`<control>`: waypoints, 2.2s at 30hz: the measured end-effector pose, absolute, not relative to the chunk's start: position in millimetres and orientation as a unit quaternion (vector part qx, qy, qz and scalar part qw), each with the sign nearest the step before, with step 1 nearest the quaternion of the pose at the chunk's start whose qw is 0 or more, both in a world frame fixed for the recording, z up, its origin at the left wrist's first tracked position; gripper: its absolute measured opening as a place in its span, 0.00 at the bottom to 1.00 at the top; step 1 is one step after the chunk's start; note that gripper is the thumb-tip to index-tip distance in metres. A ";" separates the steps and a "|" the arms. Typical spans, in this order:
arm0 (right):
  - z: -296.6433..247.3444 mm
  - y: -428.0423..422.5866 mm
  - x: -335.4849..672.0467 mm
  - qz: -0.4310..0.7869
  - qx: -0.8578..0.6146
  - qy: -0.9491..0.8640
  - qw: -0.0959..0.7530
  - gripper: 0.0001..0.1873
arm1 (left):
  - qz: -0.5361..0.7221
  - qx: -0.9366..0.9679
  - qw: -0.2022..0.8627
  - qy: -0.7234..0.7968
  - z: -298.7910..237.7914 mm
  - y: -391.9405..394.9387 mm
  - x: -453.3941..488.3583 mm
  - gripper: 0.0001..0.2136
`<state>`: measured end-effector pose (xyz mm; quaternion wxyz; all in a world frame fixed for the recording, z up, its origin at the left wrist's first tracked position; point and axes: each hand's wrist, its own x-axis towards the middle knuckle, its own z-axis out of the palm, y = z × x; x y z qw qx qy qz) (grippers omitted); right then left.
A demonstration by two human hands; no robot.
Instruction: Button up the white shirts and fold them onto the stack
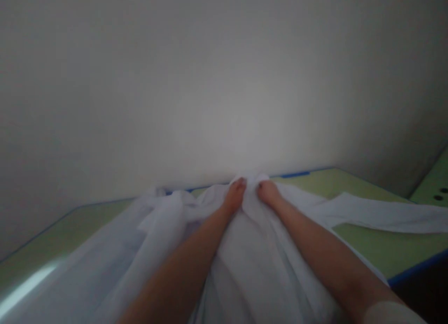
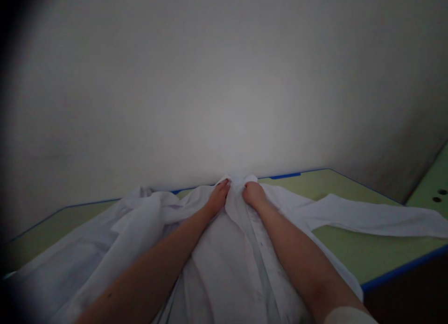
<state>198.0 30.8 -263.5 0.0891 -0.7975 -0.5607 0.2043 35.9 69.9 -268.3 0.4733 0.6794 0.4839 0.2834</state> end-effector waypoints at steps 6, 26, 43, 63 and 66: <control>-264.5 34.9 206.6 0.227 -0.775 -0.547 0.221 0.20 | 0.312 0.665 0.485 0.474 -277.3 68.4 50.6 0.14; -277.5 32.1 207.0 0.319 -0.709 -0.475 0.412 0.17 | 0.303 0.649 0.421 0.557 -280.7 67.0 72.0 0.14; -267.8 32.1 193.7 0.278 -0.710 -0.531 0.370 0.14 | 0.280 0.712 0.389 0.513 -276.3 66.5 61.9 0.12; -248.9 27.9 189.5 0.274 -0.702 -0.573 0.323 0.13 | 0.278 0.799 0.257 0.468 -261.8 60.7 55.2 0.08; -246.8 27.5 188.5 0.288 -0.693 -0.574 0.326 0.12 | 0.275 0.801 0.258 0.465 -259.6 61.6 54.7 0.08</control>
